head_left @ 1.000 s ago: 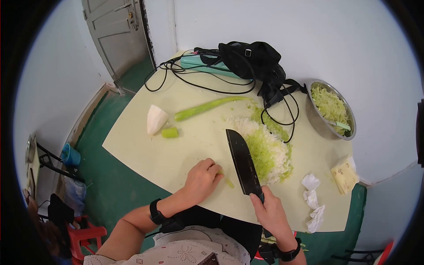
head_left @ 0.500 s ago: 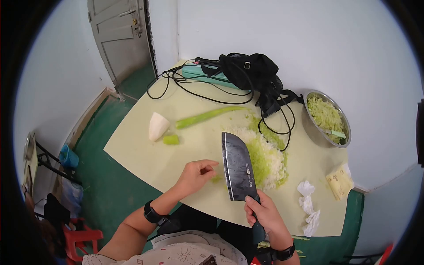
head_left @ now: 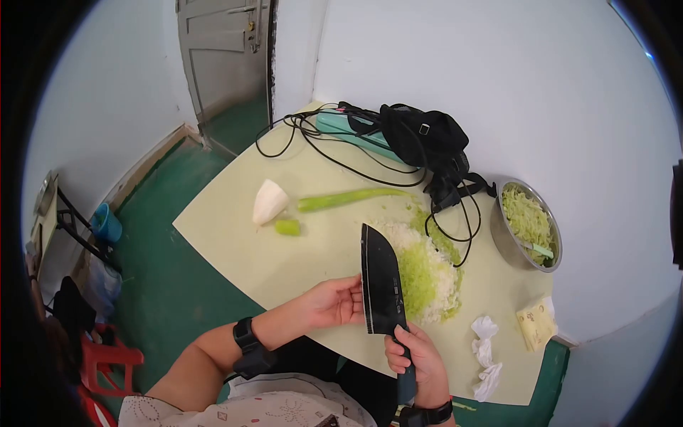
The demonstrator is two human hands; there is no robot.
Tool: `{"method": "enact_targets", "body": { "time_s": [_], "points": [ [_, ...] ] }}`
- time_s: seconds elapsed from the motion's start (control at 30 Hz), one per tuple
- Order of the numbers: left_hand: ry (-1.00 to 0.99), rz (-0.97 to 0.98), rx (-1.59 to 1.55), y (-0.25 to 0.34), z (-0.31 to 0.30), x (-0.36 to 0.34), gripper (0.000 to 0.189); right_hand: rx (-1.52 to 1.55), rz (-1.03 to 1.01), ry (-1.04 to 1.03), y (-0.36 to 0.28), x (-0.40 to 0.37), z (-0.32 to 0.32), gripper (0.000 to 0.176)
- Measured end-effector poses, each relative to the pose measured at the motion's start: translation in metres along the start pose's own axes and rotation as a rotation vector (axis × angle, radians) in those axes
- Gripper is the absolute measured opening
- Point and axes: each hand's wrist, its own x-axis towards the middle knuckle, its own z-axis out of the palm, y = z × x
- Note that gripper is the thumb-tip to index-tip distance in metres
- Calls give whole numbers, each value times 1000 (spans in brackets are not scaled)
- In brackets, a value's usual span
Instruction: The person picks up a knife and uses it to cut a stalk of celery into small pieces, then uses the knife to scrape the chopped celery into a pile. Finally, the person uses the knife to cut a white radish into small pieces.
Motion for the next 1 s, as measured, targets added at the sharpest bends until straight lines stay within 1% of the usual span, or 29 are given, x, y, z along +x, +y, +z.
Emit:
{"method": "enact_targets", "body": {
  "time_s": [0.07,0.17,0.27,0.37,0.47,0.57,0.67,0.77,0.83,0.87,0.9,0.93,0.97,1.0],
  "points": [
    [42,25,-31,-1,9,-1,34,5,-18,-2,2,1,-1,21],
    [22,14,-49,0,9,-4,36,-68,-25,38,5,3,-1,21],
    [111,51,-14,-1,8,-3,35,-71,-19,42,8,5,-1,21],
    [48,33,3,1,4,-3,34,-73,-22,41,9,5,-1,21],
    [85,62,48,0,5,1,35,-73,-25,19,9,6,-2,21],
    [18,61,52,2,4,0,37,-46,-16,-10,6,5,-2,18],
    [110,31,67,4,7,2,45,-81,-14,12,5,3,-1,19],
    [147,-18,72,4,21,1,58,-59,-11,12,9,4,-3,19],
    [54,17,25,9,23,-4,65,-98,-10,71,7,3,2,22],
    [11,-15,-16,6,22,-2,68,-125,-27,80,2,0,9,22],
    [11,1,4,5,25,-3,71,-116,-33,88,1,-2,9,21],
    [9,7,12,6,28,-4,73,-164,-80,15,3,-3,1,21],
    [-30,-8,62,4,30,-5,75,-138,-77,28,7,-6,-4,20],
    [-3,9,146,0,36,-3,74,-136,-82,16,7,-8,-9,19]
  ]
}}
